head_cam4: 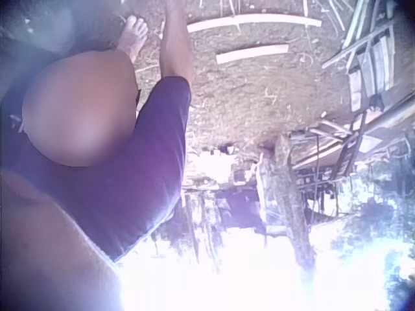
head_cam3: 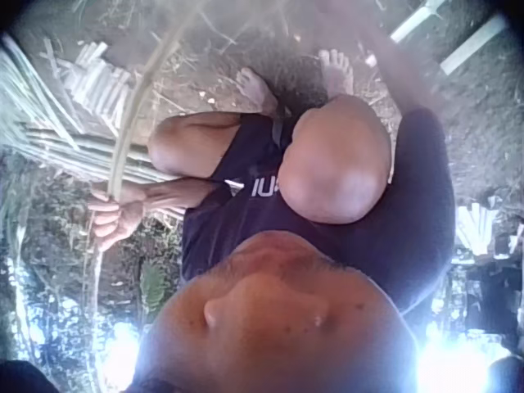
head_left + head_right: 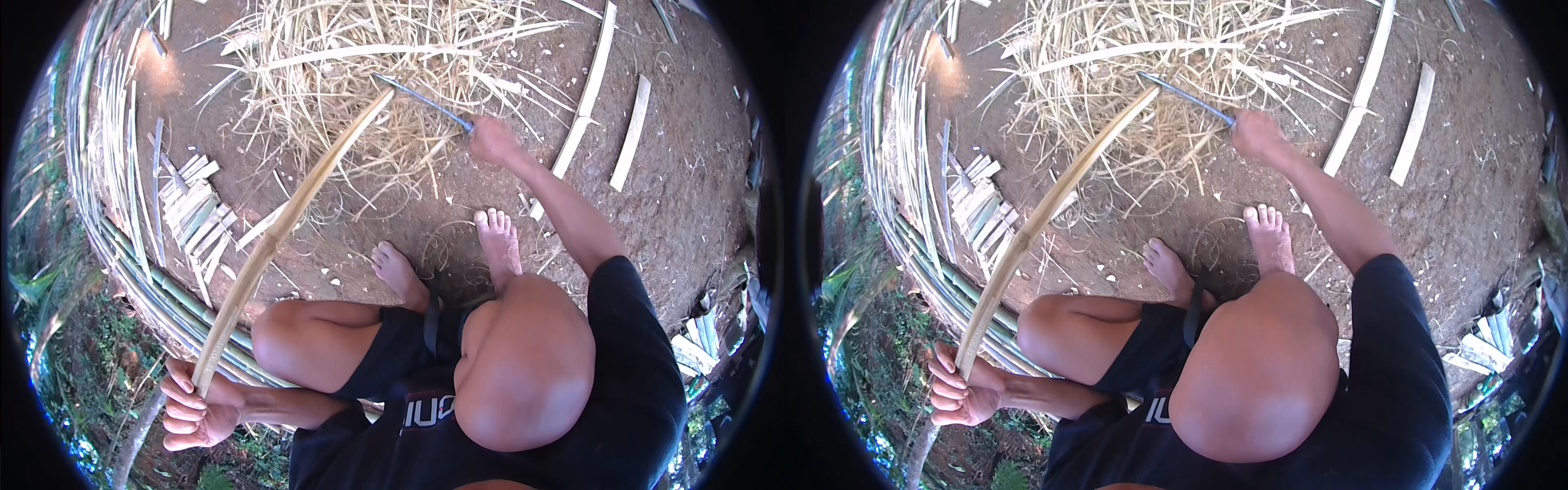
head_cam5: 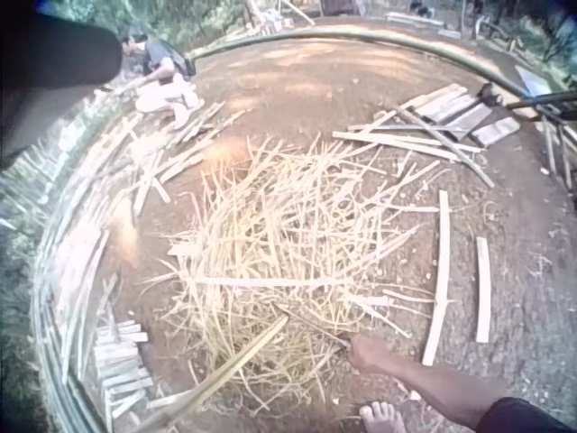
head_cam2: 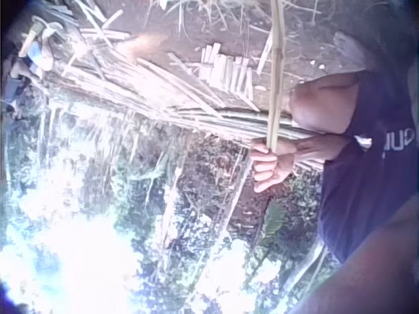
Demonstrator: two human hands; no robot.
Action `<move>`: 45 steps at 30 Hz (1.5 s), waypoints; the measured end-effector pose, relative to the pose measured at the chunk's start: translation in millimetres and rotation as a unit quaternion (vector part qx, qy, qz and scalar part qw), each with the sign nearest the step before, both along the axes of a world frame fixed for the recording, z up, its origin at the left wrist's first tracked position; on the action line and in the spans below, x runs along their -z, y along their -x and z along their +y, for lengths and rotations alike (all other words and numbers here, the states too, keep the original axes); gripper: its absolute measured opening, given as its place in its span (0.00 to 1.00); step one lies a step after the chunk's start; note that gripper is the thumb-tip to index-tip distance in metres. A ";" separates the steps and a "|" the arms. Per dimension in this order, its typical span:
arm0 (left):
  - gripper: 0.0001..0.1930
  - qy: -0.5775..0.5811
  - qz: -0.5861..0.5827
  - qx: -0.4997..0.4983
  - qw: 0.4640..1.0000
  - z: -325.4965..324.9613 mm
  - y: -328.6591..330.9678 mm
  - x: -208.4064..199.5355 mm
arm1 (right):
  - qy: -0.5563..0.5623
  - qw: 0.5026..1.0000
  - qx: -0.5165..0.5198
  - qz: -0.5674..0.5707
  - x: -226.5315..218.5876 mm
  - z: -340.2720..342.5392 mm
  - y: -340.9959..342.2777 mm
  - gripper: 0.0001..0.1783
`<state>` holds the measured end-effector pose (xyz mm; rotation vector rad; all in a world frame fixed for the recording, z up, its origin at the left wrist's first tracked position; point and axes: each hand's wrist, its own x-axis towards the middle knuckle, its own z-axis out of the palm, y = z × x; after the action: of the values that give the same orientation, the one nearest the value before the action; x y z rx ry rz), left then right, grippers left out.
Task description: The person sits on the ground and uses a machete to split long bamboo poles into thin strips. They hold the bamboo with one hand and strike it with the machete to separate the layers, occasionally using a metal bar to assist in splitting. The resulting strips are placed on the ground.
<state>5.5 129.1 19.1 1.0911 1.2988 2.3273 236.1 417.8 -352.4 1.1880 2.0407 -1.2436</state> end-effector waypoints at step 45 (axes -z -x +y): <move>0.25 -0.097 0.052 0.414 0.904 37.3 -25.9 17.4 | 0.053 0.973 -0.035 0.221 -44.5 -61.9 -32.0 0.09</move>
<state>31.3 166.4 1.7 1.4719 0.4522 1.7625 268.2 355.9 -307.9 0.8343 2.2627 -1.6750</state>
